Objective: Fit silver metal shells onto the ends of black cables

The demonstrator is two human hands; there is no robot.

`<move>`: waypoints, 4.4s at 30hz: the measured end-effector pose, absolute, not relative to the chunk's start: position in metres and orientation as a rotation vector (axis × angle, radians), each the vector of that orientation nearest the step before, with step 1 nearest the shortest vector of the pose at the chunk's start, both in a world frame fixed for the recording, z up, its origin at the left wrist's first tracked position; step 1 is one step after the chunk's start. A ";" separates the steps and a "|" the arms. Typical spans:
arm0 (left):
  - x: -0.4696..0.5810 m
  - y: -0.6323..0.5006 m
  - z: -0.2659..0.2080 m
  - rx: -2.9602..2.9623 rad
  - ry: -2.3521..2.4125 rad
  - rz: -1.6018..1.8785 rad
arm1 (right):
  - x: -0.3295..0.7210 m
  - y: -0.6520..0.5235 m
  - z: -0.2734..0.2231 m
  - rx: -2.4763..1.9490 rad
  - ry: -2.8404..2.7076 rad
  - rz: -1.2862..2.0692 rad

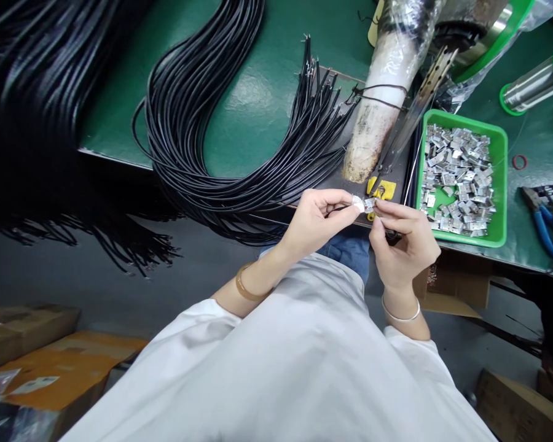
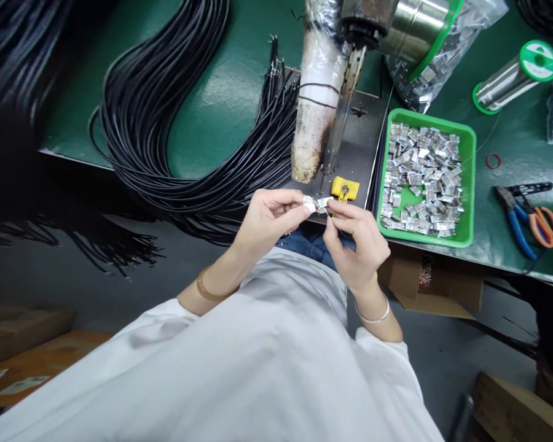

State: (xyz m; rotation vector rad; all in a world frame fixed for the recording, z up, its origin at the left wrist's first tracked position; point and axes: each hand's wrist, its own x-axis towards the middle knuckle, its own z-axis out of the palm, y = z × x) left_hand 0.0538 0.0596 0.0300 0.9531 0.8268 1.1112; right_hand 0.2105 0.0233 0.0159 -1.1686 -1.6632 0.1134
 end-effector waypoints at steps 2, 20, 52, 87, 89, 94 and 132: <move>0.054 0.060 0.031 0.950 0.838 1.123 | 0.211 0.024 0.016 -1.166 -1.701 0.047; 0.063 0.064 0.030 1.000 0.959 1.192 | 0.216 0.033 0.016 -1.124 -1.813 -0.150; 0.067 0.064 0.023 1.104 1.005 1.244 | 0.214 0.036 0.030 -1.203 -1.827 0.030; 0.048 0.056 0.026 1.210 0.796 0.927 | 0.227 0.028 0.051 -1.277 -2.043 0.411; 0.049 0.054 0.024 1.207 0.806 0.948 | 0.227 0.026 0.047 -1.304 -2.072 0.396; 0.053 0.053 0.026 1.109 0.855 1.043 | 0.229 0.022 0.043 -1.287 -1.540 0.151; 0.060 0.060 0.027 1.224 0.925 1.065 | 0.221 0.030 0.036 -1.232 -1.764 -0.037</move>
